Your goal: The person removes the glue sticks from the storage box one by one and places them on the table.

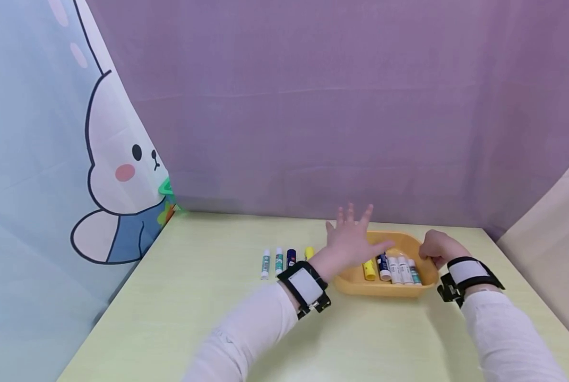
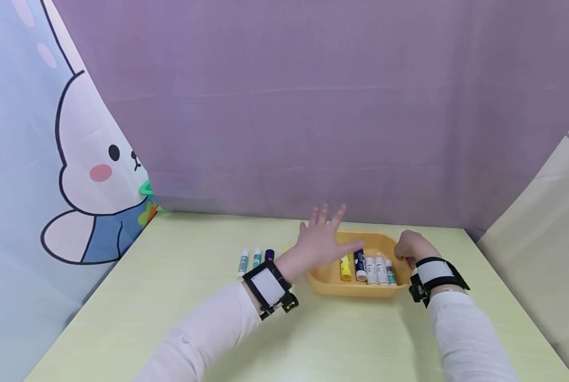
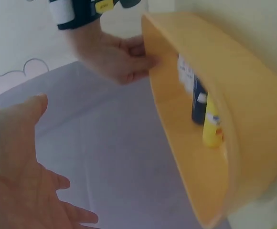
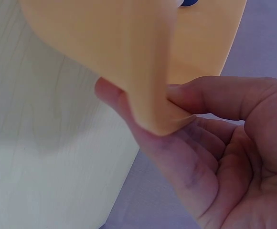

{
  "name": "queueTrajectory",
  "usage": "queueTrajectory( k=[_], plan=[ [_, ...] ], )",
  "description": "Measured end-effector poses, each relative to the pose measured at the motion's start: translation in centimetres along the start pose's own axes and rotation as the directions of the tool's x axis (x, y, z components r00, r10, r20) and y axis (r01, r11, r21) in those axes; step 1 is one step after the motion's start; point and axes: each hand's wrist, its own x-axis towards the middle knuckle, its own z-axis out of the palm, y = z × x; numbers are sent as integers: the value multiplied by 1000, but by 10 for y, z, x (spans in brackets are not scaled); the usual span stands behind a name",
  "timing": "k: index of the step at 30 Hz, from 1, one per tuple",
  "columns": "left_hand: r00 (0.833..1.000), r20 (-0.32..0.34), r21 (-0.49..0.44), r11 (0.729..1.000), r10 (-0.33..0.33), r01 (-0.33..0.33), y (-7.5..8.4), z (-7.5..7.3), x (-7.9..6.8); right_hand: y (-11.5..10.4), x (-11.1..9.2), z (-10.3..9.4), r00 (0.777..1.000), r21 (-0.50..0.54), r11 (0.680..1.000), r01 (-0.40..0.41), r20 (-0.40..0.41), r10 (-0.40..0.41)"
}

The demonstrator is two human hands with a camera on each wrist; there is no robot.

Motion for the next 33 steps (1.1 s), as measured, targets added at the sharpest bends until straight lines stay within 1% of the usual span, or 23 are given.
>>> queueTrajectory(
  k=[4,7,9,11,15,19,22,25,29,33],
  plan=[
    [1000,30,35,999,10,-11,13,16,1,0,0,0,1000,3,1000,6,-2,-6],
    [999,33,38,999,11,-13,20,29,1,1,0,0,1000,1,1000,10,-7,-10],
    [999,36,36,999,-1,0,23,38,2,1,0,0,1000,1,1000,11,-7,-11],
    [999,43,32,999,-24,23,26,46,3,1,1,0,1000,0,1000,7,-8,-7],
    [992,84,42,995,-89,86,27,62,4,1,1,-1,1000,7,1000,5,-4,-5],
    [984,107,93,986,-145,135,27,75,7,1,1,-2,1000,3,1000,-3,-1,3],
    [978,112,140,977,-174,158,27,83,10,2,1,-2,1000,-5,1000,-8,0,8],
    [972,115,162,969,-205,186,29,89,13,2,2,-1,1000,-7,1000,-3,-4,3],
    [960,121,167,959,-252,230,32,95,17,1,2,0,1000,-5,1000,1,-7,-1],
    [947,137,165,949,-291,268,36,98,21,0,0,0,1000,-9,1000,1,-8,-1]
  ],
)
